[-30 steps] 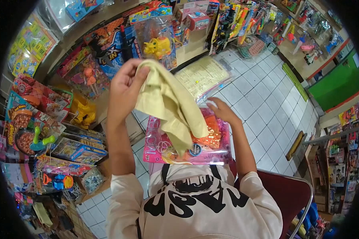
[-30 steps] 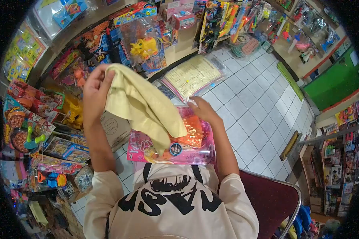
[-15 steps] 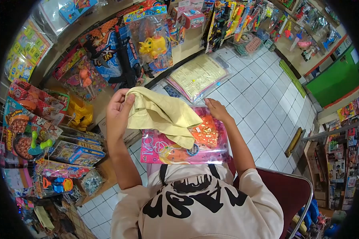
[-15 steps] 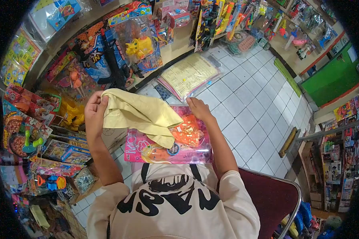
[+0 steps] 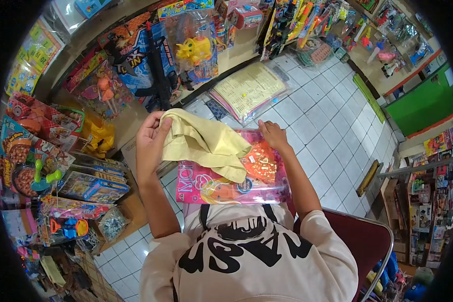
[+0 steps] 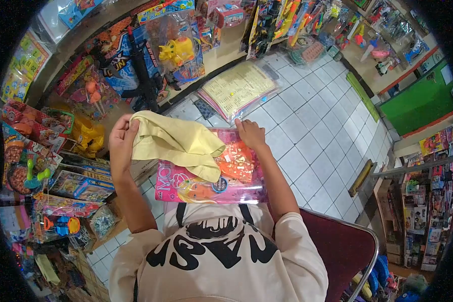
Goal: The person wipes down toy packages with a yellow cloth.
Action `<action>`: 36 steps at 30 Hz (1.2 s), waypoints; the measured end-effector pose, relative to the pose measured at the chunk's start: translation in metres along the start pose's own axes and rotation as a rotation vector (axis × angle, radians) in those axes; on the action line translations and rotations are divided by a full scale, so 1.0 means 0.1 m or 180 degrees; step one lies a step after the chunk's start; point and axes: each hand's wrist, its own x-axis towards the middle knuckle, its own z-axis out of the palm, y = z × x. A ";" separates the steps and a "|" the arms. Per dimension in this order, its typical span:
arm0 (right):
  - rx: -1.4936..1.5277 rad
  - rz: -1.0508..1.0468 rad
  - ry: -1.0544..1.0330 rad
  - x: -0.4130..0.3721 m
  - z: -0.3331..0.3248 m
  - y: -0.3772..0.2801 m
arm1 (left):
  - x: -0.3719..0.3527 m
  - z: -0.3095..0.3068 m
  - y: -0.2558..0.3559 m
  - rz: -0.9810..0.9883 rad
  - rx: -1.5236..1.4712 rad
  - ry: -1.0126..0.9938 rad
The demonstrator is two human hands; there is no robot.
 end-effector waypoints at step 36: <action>0.1145 -0.1540 0.0714 -1.37 -1.59 -0.32 | 0.07 0.19 0.65 0.0631 0.2433 -0.0855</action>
